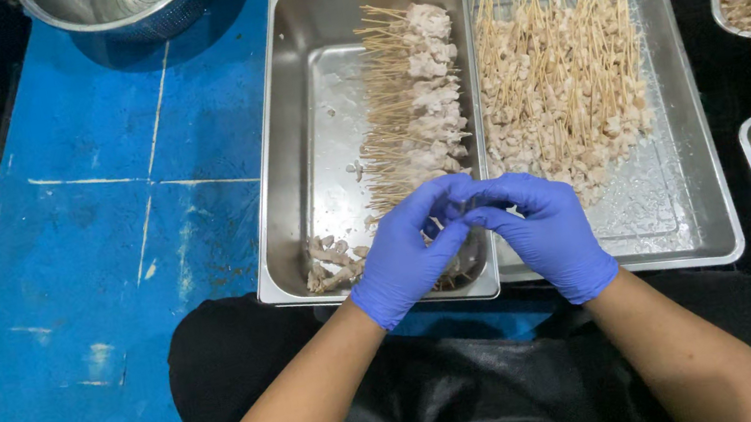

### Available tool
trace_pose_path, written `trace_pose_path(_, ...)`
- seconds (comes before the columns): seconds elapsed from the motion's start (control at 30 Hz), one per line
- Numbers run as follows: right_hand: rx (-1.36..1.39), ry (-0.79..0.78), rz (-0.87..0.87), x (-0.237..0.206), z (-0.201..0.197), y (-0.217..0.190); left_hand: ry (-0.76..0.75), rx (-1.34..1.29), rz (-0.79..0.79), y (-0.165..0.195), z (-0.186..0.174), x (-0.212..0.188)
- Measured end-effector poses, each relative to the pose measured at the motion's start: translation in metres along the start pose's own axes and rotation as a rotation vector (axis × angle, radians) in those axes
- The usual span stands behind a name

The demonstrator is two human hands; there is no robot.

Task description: The person sits on the floor with metal trays on their lap and threads pieces of raw meat onto thin bamboo skewers by hand, laying the finished skewers into a tray. They take meat pieces from a tray, push them down the skewer, and place completed skewers with the others.

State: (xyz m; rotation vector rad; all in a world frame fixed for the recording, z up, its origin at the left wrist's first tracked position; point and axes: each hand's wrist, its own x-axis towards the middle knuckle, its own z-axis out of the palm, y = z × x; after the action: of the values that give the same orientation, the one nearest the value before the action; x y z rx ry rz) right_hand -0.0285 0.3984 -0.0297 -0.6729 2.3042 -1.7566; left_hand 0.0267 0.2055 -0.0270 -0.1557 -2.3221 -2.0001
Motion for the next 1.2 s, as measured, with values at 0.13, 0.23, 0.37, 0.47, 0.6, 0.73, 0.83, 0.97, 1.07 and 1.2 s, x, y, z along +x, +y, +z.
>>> trace_pose_path(0.13, 0.159, 0.062, 0.1, -0.001, -0.002, 0.0, 0.041, -0.15, -0.05, -0.014, -0.001, -0.001)
trace_pose_path(0.23, 0.302, 0.161, 0.122, 0.005, -0.01, 0.004, 0.184, -0.234, -0.097, -0.037, -0.01, 0.0)
trace_pose_path(0.37, 0.317, 0.286, 0.132, 0.016, -0.033, 0.013, 0.245, -0.384, -0.264, -0.073, -0.034, 0.004)
trace_pose_path(0.47, 0.329, 0.345, 0.147, 0.022, -0.049, 0.018, 0.22, -0.375, -0.412, -0.096, -0.039, 0.001)
trace_pose_path(0.6, 0.321, 0.355, 0.124, 0.024, -0.057, 0.019, 0.19, -0.374, -0.523, -0.114, -0.029, -0.005)
trace_pose_path(0.73, 0.312, 0.34, 0.135, 0.022, -0.058, 0.018, 0.101, -0.141, -0.562, -0.112, -0.021, -0.009)
trace_pose_path(0.83, 0.319, 0.327, 0.164, 0.023, -0.057, 0.02, -0.008, 0.319, -0.39, -0.099, -0.018, -0.013)
trace_pose_path(0.97, 0.434, 0.289, 0.114, 0.019, -0.049, 0.025, -0.15, 0.663, -0.449, -0.082, -0.015, -0.013)
trace_pose_path(1.07, 0.389, 0.254, 0.057, 0.011, -0.034, 0.026, -0.247, 0.675, -0.393, -0.078, -0.022, -0.011)
trace_pose_path(1.2, 0.232, 0.145, 0.072, 0.006, -0.014, 0.017, -0.294, 0.627, -0.299, -0.085, -0.034, -0.009)
